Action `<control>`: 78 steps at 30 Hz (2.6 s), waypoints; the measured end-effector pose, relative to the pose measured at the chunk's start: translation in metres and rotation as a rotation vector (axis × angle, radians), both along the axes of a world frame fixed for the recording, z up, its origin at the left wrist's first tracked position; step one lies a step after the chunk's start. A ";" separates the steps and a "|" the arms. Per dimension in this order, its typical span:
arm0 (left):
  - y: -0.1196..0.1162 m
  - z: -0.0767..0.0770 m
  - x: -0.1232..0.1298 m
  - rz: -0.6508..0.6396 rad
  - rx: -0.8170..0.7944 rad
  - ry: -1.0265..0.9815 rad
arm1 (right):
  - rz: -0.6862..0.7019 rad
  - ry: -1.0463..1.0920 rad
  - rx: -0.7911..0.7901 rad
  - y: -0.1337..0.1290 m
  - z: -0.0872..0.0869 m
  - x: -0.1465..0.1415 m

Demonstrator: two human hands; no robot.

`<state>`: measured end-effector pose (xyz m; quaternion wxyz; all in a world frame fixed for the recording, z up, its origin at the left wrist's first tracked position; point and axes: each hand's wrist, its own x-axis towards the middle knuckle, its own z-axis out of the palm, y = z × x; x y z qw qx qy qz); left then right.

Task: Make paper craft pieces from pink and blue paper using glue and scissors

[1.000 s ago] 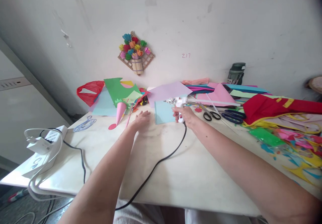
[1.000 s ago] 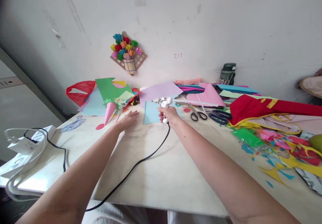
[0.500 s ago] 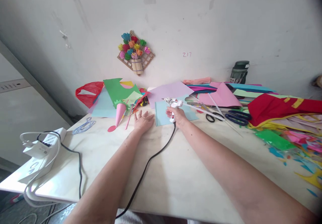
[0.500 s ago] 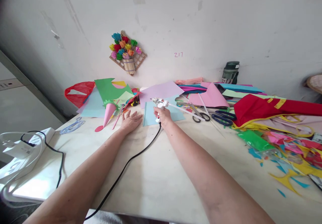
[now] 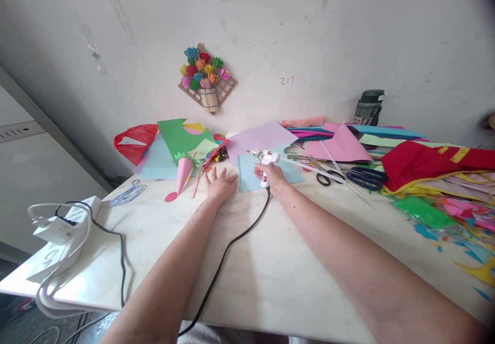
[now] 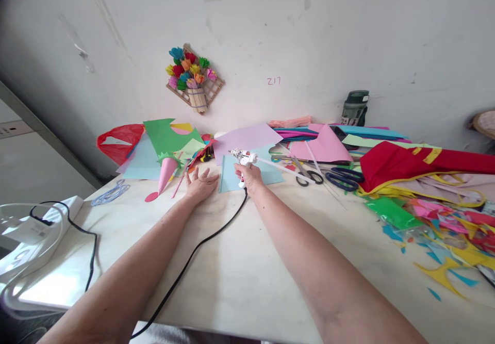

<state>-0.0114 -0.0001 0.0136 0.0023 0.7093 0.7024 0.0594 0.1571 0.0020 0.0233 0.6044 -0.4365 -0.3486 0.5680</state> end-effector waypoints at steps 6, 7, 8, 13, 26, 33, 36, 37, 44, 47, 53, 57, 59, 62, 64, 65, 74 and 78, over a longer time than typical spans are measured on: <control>0.001 0.000 0.006 -0.005 -0.039 -0.020 | 0.007 -0.028 0.014 0.003 -0.004 0.000; 0.001 0.000 0.006 -0.006 -0.038 -0.017 | 0.007 -0.032 0.014 0.004 -0.005 0.000; 0.001 -0.001 0.006 -0.006 -0.037 -0.017 | 0.006 -0.036 0.014 0.004 -0.006 0.000; 0.001 -0.002 0.005 0.018 -0.035 -0.034 | 0.007 -0.039 0.018 0.005 -0.006 -0.001; 0.000 -0.002 0.014 0.023 0.013 0.023 | -0.024 -0.051 0.019 0.005 -0.007 -0.003; -0.001 -0.002 0.017 0.020 0.018 -0.002 | -0.020 -0.064 0.035 0.006 -0.008 -0.003; -0.002 -0.002 0.016 0.010 0.040 -0.005 | -0.022 -0.057 0.042 0.006 -0.008 -0.003; -0.002 -0.003 0.016 0.008 0.043 -0.006 | -0.022 -0.055 0.044 0.006 -0.008 -0.003; -0.002 -0.006 0.014 -0.036 0.066 0.030 | -0.021 -0.094 0.038 0.006 -0.010 -0.003; -0.004 -0.005 0.016 -0.051 0.062 0.031 | -0.021 -0.130 0.041 0.006 -0.010 -0.003; -0.008 -0.003 0.024 -0.076 0.075 0.042 | -0.017 -0.151 0.031 0.005 -0.009 -0.003; -0.010 -0.004 0.026 -0.091 0.130 0.079 | -0.018 -0.150 0.036 0.004 -0.008 -0.003; -0.010 -0.005 0.026 -0.092 0.137 0.084 | -0.021 -0.150 0.042 0.003 -0.008 -0.004; -0.010 -0.004 0.026 -0.088 0.124 0.082 | -0.022 -0.156 0.047 0.004 -0.009 -0.003; -0.011 -0.004 0.026 -0.095 0.127 0.085 | -0.021 -0.160 0.047 0.005 -0.010 -0.003; -0.012 -0.003 0.026 -0.103 0.134 0.092 | -0.021 -0.161 0.049 0.006 -0.011 -0.003; -0.020 0.001 0.032 -0.162 0.245 0.206 | -0.022 -0.154 0.058 0.007 -0.012 -0.003; -0.020 0.001 0.033 -0.171 0.248 0.194 | -0.011 -0.137 0.048 0.005 -0.010 -0.003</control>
